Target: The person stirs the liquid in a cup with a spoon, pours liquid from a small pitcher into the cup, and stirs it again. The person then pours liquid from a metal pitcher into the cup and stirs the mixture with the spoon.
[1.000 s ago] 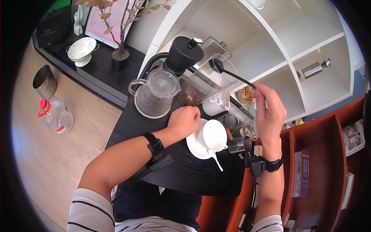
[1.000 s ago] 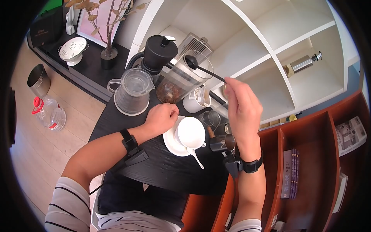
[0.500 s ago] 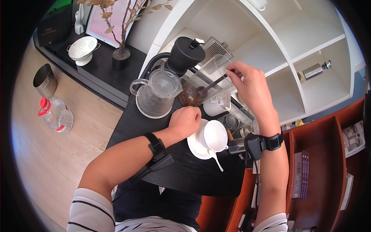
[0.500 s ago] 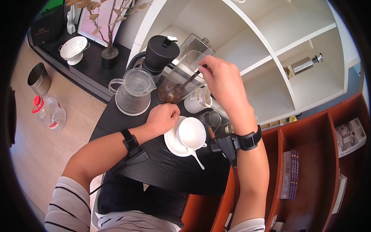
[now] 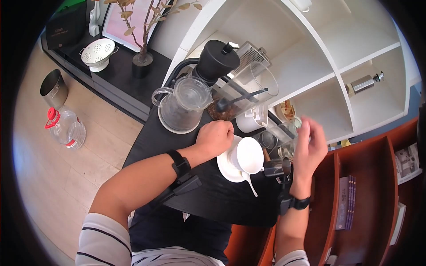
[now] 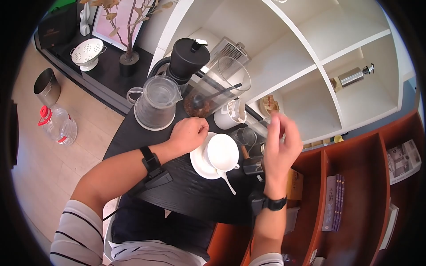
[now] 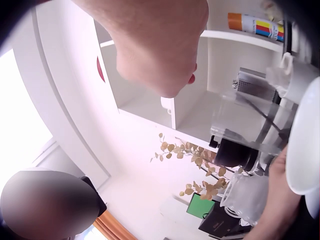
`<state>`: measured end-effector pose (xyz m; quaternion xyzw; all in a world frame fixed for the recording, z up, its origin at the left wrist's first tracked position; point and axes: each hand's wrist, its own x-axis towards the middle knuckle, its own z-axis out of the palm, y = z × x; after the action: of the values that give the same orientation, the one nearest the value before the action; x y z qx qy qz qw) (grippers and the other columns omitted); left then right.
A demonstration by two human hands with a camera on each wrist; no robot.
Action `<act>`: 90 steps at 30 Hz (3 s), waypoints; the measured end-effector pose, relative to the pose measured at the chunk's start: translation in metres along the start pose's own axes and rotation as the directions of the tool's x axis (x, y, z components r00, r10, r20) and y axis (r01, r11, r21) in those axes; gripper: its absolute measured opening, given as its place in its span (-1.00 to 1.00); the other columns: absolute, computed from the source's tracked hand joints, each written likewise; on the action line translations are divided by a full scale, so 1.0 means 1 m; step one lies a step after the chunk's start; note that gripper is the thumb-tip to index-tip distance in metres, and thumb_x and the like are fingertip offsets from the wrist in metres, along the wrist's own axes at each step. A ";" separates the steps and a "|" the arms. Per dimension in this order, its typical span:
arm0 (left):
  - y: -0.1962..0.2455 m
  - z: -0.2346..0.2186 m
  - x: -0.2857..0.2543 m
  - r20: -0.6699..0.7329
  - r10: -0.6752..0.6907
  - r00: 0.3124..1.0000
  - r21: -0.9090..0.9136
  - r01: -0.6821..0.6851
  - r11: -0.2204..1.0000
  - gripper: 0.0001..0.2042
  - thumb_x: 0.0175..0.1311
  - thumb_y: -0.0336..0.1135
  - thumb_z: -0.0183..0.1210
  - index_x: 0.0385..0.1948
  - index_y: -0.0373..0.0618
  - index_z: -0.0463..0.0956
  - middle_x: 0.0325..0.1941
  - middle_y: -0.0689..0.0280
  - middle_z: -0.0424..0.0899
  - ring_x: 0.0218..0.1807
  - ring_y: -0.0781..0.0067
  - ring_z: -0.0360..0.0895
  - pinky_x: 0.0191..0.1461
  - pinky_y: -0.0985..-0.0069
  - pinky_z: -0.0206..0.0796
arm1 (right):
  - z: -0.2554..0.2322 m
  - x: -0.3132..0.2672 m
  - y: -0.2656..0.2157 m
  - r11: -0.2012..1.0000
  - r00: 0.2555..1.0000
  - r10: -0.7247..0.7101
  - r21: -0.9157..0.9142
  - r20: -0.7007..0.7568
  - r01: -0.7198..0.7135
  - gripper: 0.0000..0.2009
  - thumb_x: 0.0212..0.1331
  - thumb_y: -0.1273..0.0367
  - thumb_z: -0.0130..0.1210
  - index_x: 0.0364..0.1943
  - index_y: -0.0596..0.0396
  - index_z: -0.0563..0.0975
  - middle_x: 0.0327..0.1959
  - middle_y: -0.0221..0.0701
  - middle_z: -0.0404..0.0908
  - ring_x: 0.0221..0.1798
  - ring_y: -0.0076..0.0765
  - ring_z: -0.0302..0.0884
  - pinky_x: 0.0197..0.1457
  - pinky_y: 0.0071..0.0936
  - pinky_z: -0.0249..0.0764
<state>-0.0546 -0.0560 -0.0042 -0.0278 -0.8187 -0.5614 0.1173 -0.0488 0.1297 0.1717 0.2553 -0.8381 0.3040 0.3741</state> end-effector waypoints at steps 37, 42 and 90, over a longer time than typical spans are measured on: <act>0.002 0.000 0.004 0.138 -0.053 0.989 -0.010 0.055 0.998 -0.81 0.51 -0.33 0.25 -0.18 -0.26 0.76 -0.44 0.32 0.78 -0.40 0.65 0.63 -0.25 0.55 0.48 | 0.002 -0.139 0.076 0.952 0.993 -0.101 0.296 0.061 0.079 -0.89 0.15 0.49 0.39 -0.31 0.11 0.65 -0.65 -0.44 0.41 -0.63 -0.28 0.41 -0.49 -0.33 0.32; -0.002 0.003 0.005 0.136 -0.080 0.988 -0.036 0.086 0.996 -0.80 0.52 -0.32 0.25 -0.19 -0.26 0.76 -0.44 0.34 0.78 -0.39 0.66 0.63 -0.25 0.55 0.48 | 0.000 -0.141 0.075 0.955 0.990 -0.095 0.290 0.101 0.062 -0.87 0.13 0.46 0.41 -0.28 0.10 0.66 -0.64 -0.40 0.49 -0.63 -0.24 0.47 -0.49 -0.32 0.37; -0.015 0.004 0.005 0.131 -0.038 0.991 -0.100 0.051 0.994 -0.84 0.49 -0.37 0.27 -0.19 -0.28 0.75 -0.43 0.40 0.75 -0.39 0.71 0.57 -0.25 0.62 0.44 | -0.014 -0.140 0.068 0.960 0.989 -0.133 0.255 0.064 0.113 -0.80 0.13 0.44 0.44 -0.17 0.10 0.69 -0.58 -0.39 0.55 -0.57 -0.21 0.54 -0.45 -0.29 0.45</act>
<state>-0.0625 -0.0579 -0.0186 -0.0519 -0.7948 -0.6025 0.0499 -0.0045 0.2141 0.0479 0.3641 -0.7899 0.3732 0.3229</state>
